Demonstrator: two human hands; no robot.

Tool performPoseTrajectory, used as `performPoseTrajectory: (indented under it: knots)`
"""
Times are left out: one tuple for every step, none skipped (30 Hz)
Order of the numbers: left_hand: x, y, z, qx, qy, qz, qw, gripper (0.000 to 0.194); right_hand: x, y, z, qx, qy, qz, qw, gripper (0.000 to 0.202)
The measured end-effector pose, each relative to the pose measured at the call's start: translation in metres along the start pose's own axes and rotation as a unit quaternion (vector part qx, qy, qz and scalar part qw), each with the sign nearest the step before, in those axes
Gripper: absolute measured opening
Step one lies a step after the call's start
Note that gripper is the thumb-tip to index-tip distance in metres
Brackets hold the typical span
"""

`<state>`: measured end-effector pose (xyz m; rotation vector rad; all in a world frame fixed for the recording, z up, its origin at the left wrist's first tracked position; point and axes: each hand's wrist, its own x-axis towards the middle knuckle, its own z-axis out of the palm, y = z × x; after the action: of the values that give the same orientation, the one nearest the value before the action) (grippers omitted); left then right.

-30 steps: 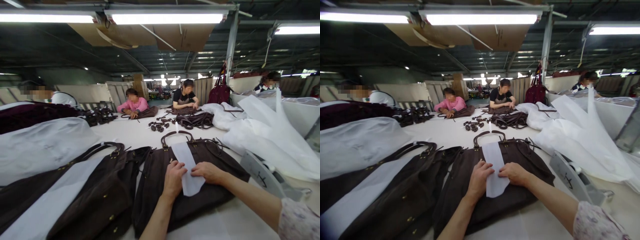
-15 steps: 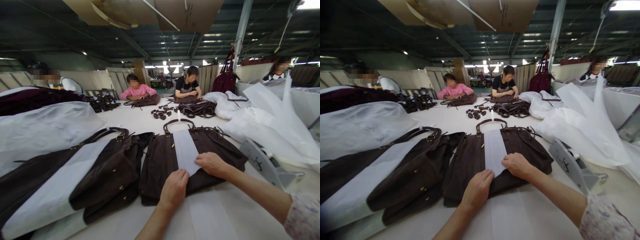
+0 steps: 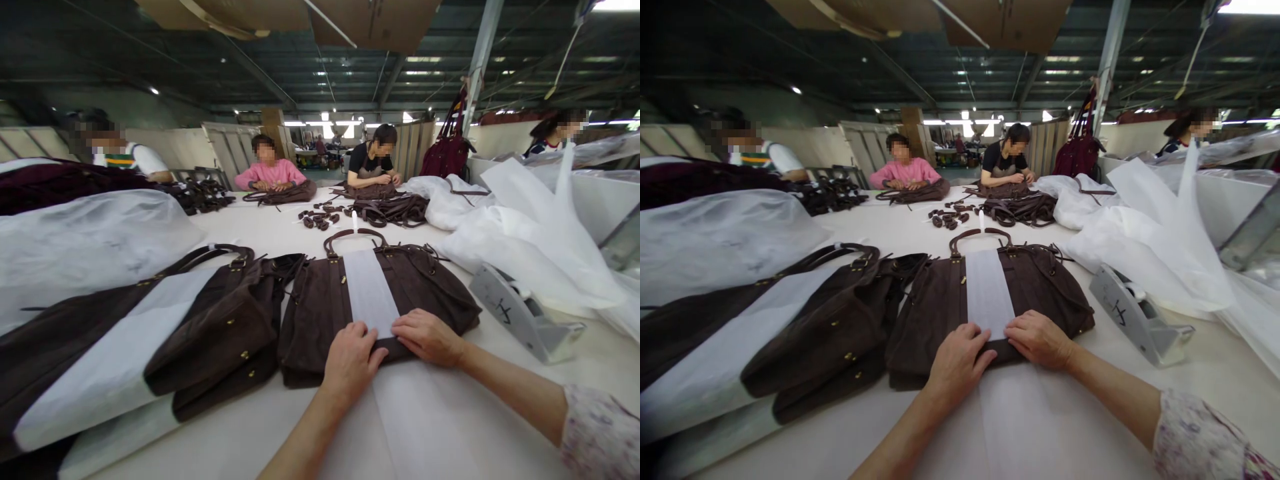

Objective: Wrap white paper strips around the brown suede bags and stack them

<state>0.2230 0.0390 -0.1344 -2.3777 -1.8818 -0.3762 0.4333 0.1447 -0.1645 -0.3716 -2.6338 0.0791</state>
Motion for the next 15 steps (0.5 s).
performPoseTrajectory:
  knots:
    - [-0.001,0.002,0.001,0.005,0.004,-0.008,1.0,0.026,-0.005,-0.001,-0.006,0.016,-0.023,-0.013,1.0,0.034]
    - [-0.002,0.004,0.003,0.01,0.006,-0.013,1.0,0.025,-0.009,-0.001,-0.013,0.031,-0.052,-0.028,0.998,0.044]
    - [-0.003,0.005,0.004,0.014,0.009,-0.014,1.0,0.025,-0.014,-0.001,-0.021,0.045,-0.087,-0.047,0.994,0.055]
    - [-0.003,0.006,0.005,0.016,0.01,-0.013,1.0,0.026,-0.017,0.0,-0.029,0.055,-0.125,-0.068,0.988,0.067]
    - [-0.003,0.006,0.006,0.016,0.011,-0.009,1.0,0.027,-0.019,0.002,-0.037,0.06,-0.163,-0.091,0.981,0.078]
    - [-0.003,0.005,0.006,0.014,0.013,-0.006,1.0,0.027,-0.02,0.003,-0.044,0.059,-0.195,-0.113,0.973,0.086]
    - [-0.003,0.005,0.006,0.012,0.018,-0.004,1.0,0.028,-0.02,0.004,-0.049,0.053,-0.215,-0.132,0.966,0.091]
    - [-0.003,0.004,0.005,0.01,0.022,-0.003,1.0,0.028,-0.019,0.005,-0.053,0.043,-0.223,-0.149,0.962,0.091]
    - [-0.003,0.003,0.005,0.008,0.026,-0.002,1.0,0.028,-0.017,0.005,-0.055,0.029,-0.22,-0.161,0.962,0.087]
    - [-0.003,0.003,0.004,0.005,0.029,0.0,1.0,0.027,-0.015,0.005,-0.055,0.013,-0.21,-0.171,0.963,0.079]
    - [-0.003,0.003,0.004,0.0,0.029,0.001,1.0,0.026,-0.013,0.005,-0.053,-0.004,-0.196,-0.18,0.964,0.07]
    - [-0.004,0.002,0.003,-0.005,0.027,0.004,1.0,0.025,-0.012,0.003,-0.049,-0.025,-0.18,-0.185,0.966,0.06]
    - [-0.005,0.002,0.003,-0.014,0.024,0.008,1.0,0.024,-0.012,0.002,-0.044,-0.047,-0.163,-0.188,0.967,0.048]
    - [-0.006,0.001,0.002,-0.024,0.021,0.013,0.999,0.024,-0.013,0.0,-0.038,-0.069,-0.146,-0.189,0.969,0.037]
    - [-0.009,-0.001,0.002,-0.036,0.018,0.02,0.999,0.025,-0.014,-0.001,-0.032,-0.089,-0.129,-0.187,0.97,0.029]
